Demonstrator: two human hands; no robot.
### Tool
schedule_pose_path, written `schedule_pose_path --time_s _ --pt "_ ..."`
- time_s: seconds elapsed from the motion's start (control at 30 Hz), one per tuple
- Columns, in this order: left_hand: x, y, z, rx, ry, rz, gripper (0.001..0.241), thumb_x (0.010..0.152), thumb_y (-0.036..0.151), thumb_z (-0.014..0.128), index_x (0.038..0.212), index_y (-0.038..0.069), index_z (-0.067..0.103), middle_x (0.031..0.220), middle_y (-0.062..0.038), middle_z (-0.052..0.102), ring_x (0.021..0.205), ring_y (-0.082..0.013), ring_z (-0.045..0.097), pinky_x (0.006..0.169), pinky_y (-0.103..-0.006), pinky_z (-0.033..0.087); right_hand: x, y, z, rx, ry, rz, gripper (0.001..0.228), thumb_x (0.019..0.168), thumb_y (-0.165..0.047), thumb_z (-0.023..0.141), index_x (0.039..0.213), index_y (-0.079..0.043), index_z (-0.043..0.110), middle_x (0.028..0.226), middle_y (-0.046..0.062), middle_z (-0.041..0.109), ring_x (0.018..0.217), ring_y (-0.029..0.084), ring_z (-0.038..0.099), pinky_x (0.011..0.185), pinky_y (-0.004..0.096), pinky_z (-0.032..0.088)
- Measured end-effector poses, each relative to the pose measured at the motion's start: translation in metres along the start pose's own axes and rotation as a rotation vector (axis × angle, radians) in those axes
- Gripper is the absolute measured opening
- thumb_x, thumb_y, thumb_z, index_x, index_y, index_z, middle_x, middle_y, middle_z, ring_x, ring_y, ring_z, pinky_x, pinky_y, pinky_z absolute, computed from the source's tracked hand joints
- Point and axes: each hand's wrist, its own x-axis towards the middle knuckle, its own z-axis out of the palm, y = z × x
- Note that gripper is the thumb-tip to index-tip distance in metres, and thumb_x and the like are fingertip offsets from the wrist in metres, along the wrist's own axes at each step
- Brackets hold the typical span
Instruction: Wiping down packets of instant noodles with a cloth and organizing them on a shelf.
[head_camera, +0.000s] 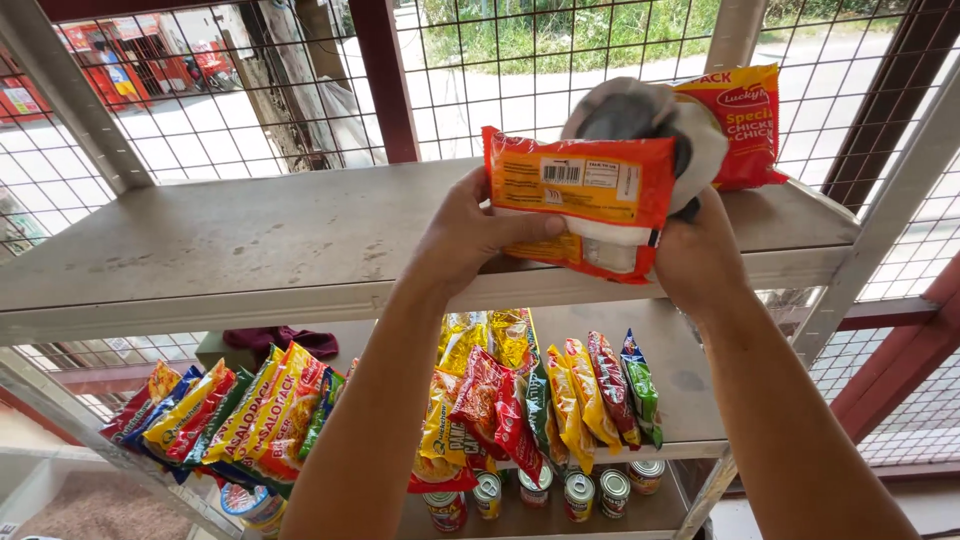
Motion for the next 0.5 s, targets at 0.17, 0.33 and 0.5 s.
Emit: schedule_pose_path --time_s 0.17,0.33,0.5 --pt "0.004 -0.003 -0.001 -0.082 0.072 0.003 0.085 0.061 0.010 0.100 0.132 0.001 0.054 0.115 -0.018 0.067 0.109 -0.0359 0.071 0.095 -0.0482 0.059 0.008 0.011 0.001 -0.019 0.105 -0.054 0.036 0.080 0.003 0.077 0.113 -0.008 0.071 0.087 0.015 0.064 0.082 0.025 0.070 0.071 0.039 0.057" --pt "-0.004 0.016 -0.006 -0.021 0.089 0.009 0.063 0.068 0.012 0.086 0.122 -0.002 0.056 0.106 -0.022 0.075 0.083 -0.0276 0.077 0.071 -0.0324 0.067 -0.013 -0.080 0.021 -0.463 -0.019 -0.661 0.033 0.094 0.023 0.051 0.126 0.017 0.057 0.119 0.022 0.066 0.104 0.026 0.059 0.094 0.037 0.047" --pt "-0.002 -0.001 -0.017 0.092 0.023 0.153 0.046 0.073 -0.010 0.071 0.117 0.004 0.066 0.098 -0.006 0.072 0.079 -0.0139 0.061 0.067 -0.0260 0.052 -0.042 -0.131 0.081 -0.915 -0.286 -1.084 0.067 0.085 0.001 0.083 0.146 0.009 0.055 0.148 0.025 0.059 0.139 0.043 0.058 0.119 0.052 0.044"
